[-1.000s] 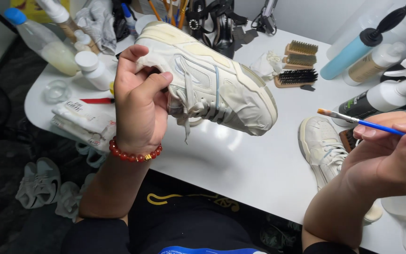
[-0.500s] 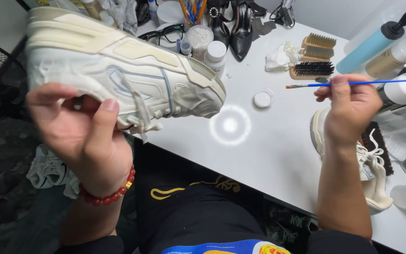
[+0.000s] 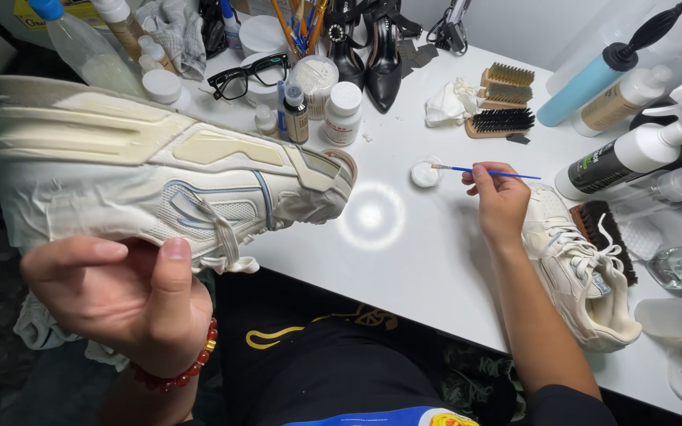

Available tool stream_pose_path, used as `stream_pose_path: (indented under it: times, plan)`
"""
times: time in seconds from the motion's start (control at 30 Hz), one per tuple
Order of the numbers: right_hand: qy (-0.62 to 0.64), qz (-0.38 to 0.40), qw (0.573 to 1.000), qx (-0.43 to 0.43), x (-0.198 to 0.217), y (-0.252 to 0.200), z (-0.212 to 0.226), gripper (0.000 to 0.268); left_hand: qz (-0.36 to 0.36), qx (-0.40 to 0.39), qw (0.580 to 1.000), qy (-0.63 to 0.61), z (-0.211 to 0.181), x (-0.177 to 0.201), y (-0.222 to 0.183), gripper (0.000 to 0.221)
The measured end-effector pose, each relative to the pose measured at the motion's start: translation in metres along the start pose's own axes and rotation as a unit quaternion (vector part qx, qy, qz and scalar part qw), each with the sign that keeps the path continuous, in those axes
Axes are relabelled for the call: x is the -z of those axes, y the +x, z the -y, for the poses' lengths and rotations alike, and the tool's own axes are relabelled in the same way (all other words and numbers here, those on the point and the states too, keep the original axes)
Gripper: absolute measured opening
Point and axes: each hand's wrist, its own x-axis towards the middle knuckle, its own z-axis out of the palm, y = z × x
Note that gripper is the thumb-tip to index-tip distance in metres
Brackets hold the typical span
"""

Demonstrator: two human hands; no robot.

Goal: Painting the midsole of a white sneaker with a small brush at a repair bench.

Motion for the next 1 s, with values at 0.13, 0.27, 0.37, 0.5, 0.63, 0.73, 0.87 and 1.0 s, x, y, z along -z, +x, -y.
stream_pose_path:
  times: [0.13,0.27,0.37,0.5,0.63,0.73,0.87,1.0]
  plan:
    - [-0.015,0.008,1.000,0.013,-0.004,-0.009,0.008,0.016,0.006,-0.025,0.996,0.081,0.014,0.014,-0.013,0.032]
    - [-0.179,0.025,0.975,0.131,-0.010,-0.017,0.029,0.013,0.003,-0.067,0.985,0.157,0.030,0.026,-0.021,0.035]
    - [-0.250,0.044,0.935,0.249,-0.014,-0.019,0.034,0.010,-0.004,-0.074,0.984,0.162,0.032,0.027,-0.021,0.036]
    - [-0.186,0.020,0.967,0.174,-0.012,-0.016,0.018,0.011,0.006,-0.076,0.981,0.179,0.039,0.033,-0.027,0.036]
    - [-0.153,0.009,0.981,0.117,-0.015,-0.013,0.021,0.011,0.015,-0.070,0.981,0.180,0.047,0.040,-0.032,0.039]
    - [-0.253,0.016,0.955,0.157,-0.021,-0.011,0.026,0.010,0.046,-0.182,0.945,0.266,0.045,0.043,-0.024,0.030]
    - [-0.273,0.024,0.941,0.197,-0.027,-0.006,0.021,0.008,0.064,-0.215,0.934,0.277,0.047,0.046,-0.028,0.022]
    - [-0.279,0.027,0.935,0.219,-0.031,0.001,0.017,0.008,0.055,-0.199,0.942,0.266,0.050,0.050,-0.025,0.022]
